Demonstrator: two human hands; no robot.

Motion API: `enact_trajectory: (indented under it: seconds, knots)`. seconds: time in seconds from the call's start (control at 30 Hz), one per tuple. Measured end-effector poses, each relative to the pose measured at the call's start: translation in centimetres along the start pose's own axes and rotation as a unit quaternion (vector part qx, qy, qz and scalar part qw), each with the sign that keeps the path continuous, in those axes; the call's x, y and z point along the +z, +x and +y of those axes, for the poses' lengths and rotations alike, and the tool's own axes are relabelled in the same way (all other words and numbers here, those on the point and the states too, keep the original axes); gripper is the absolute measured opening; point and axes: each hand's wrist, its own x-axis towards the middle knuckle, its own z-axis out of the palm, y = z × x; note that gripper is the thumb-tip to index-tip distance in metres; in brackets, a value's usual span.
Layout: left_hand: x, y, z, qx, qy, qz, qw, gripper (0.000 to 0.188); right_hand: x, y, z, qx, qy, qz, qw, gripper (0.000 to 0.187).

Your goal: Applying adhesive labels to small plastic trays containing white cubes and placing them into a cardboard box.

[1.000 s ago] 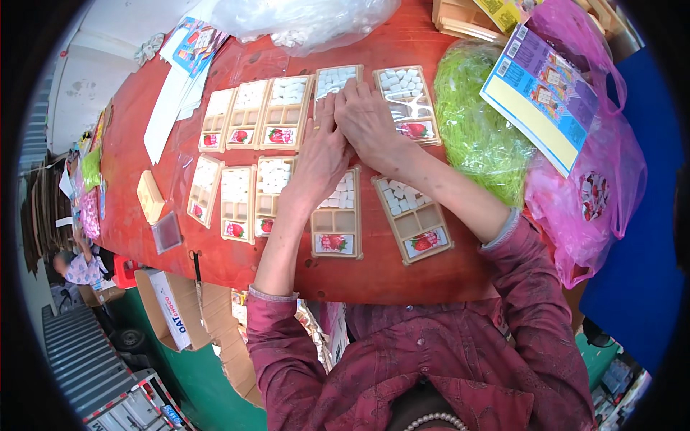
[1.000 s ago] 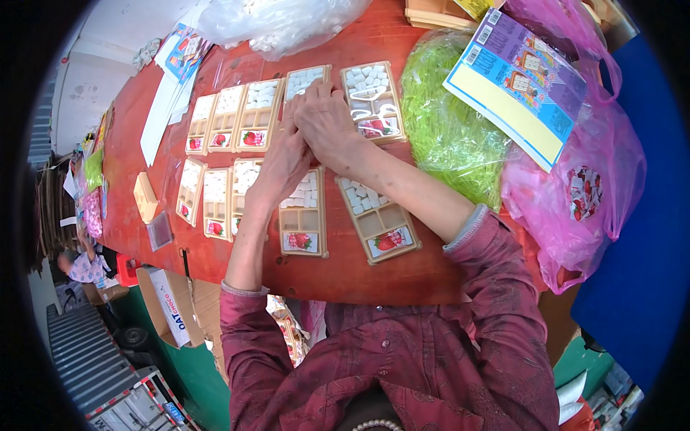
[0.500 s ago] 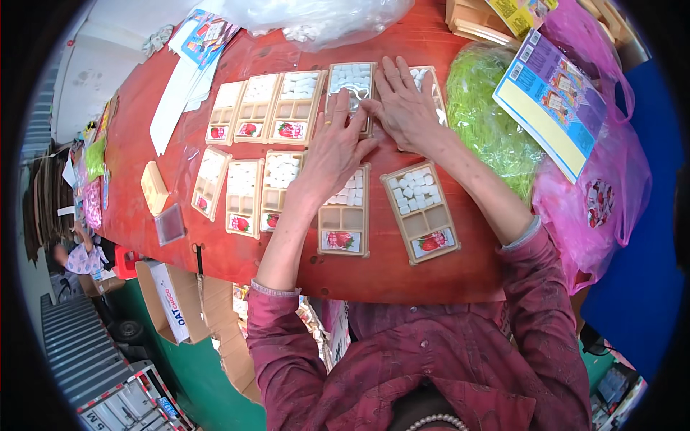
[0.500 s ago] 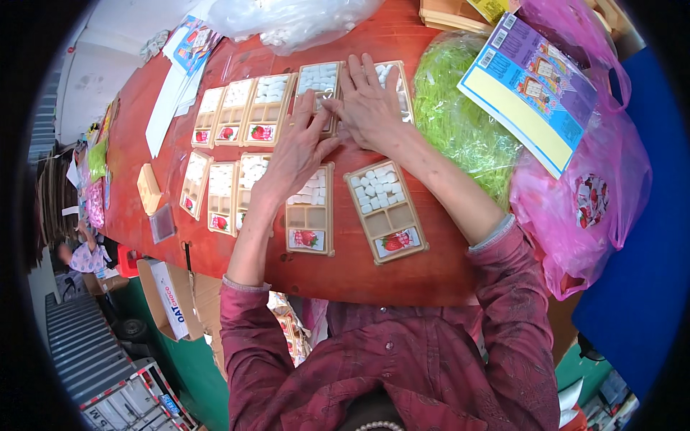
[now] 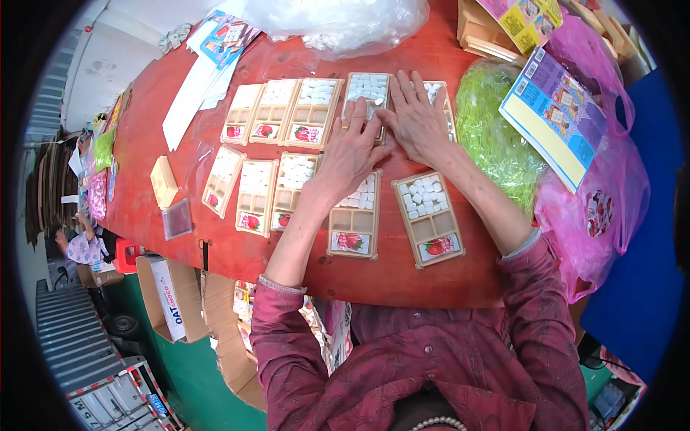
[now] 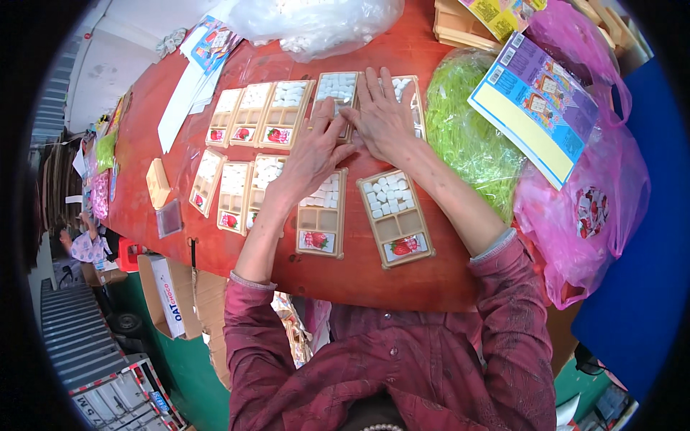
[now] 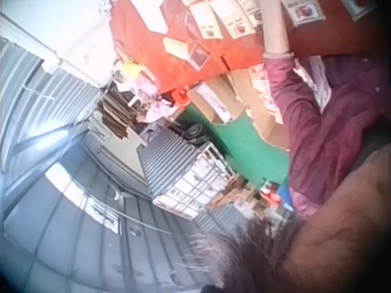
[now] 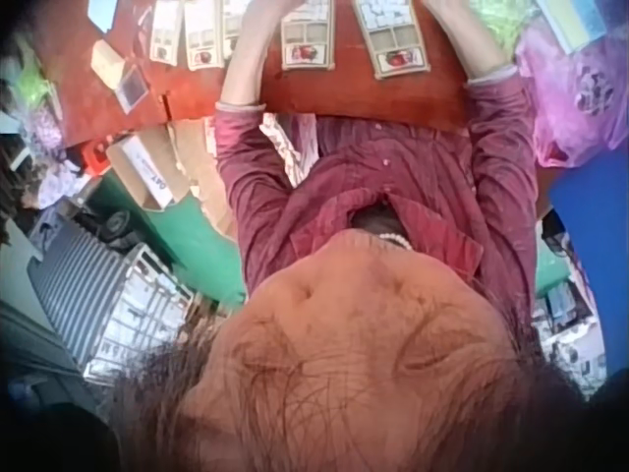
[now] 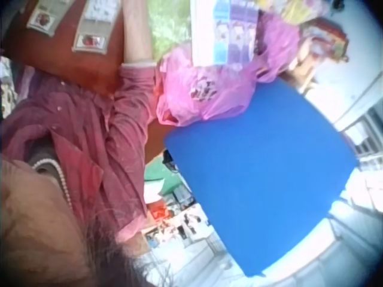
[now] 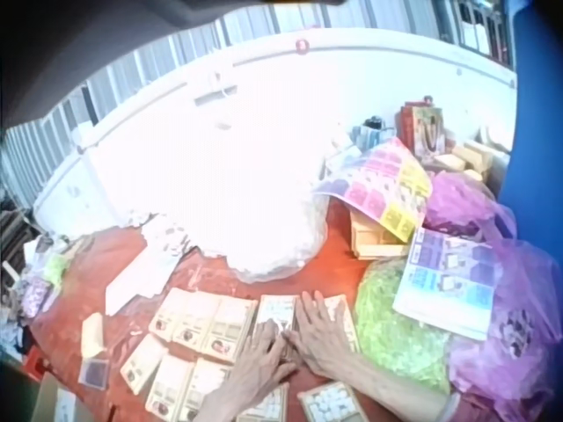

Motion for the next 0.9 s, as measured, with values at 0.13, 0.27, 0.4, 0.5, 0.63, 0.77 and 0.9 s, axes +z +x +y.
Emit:
enact_trajectory:
  seconds: [0.13,0.27,0.4,0.5,0.63,0.77,0.9]
  knots:
    - [-0.7,0.1,-0.2,-0.013,-0.083,-0.007,0.996,0.049,-0.1,0.1,0.0,-0.001,0.002,0.004,1.000,0.065]
    - [-2.9,0.8,-1.7,-0.047,-0.142,0.026,0.988,0.039,-0.3,-0.2,0.3,0.001,-0.012,-0.005,1.000,0.065]
    - [-8.0,2.2,-7.5,-0.028,-0.037,0.207,0.977,0.028,-1.0,-0.1,-0.4,-0.022,-0.046,-0.016,0.999,0.064]
    - [-9.4,3.6,-12.5,-0.144,-0.019,0.172,0.974,0.025,-1.0,-0.1,-0.3,-0.016,-0.036,-0.021,0.999,0.064]
    - [-9.8,5.6,-16.6,-0.199,0.036,0.155,0.967,0.024,-0.8,-0.2,0.0,-0.031,-0.006,0.011,0.999,0.068]
    - [-8.6,7.3,-19.5,-0.245,0.093,0.130,0.956,0.022,-1.9,-0.1,-0.6,-0.013,-0.025,-0.037,0.999,0.067]
    - [-7.4,9.0,-21.0,-0.282,0.149,0.090,0.943,0.022,-2.0,0.0,-0.7,-0.003,-0.022,-0.048,0.999,0.067]
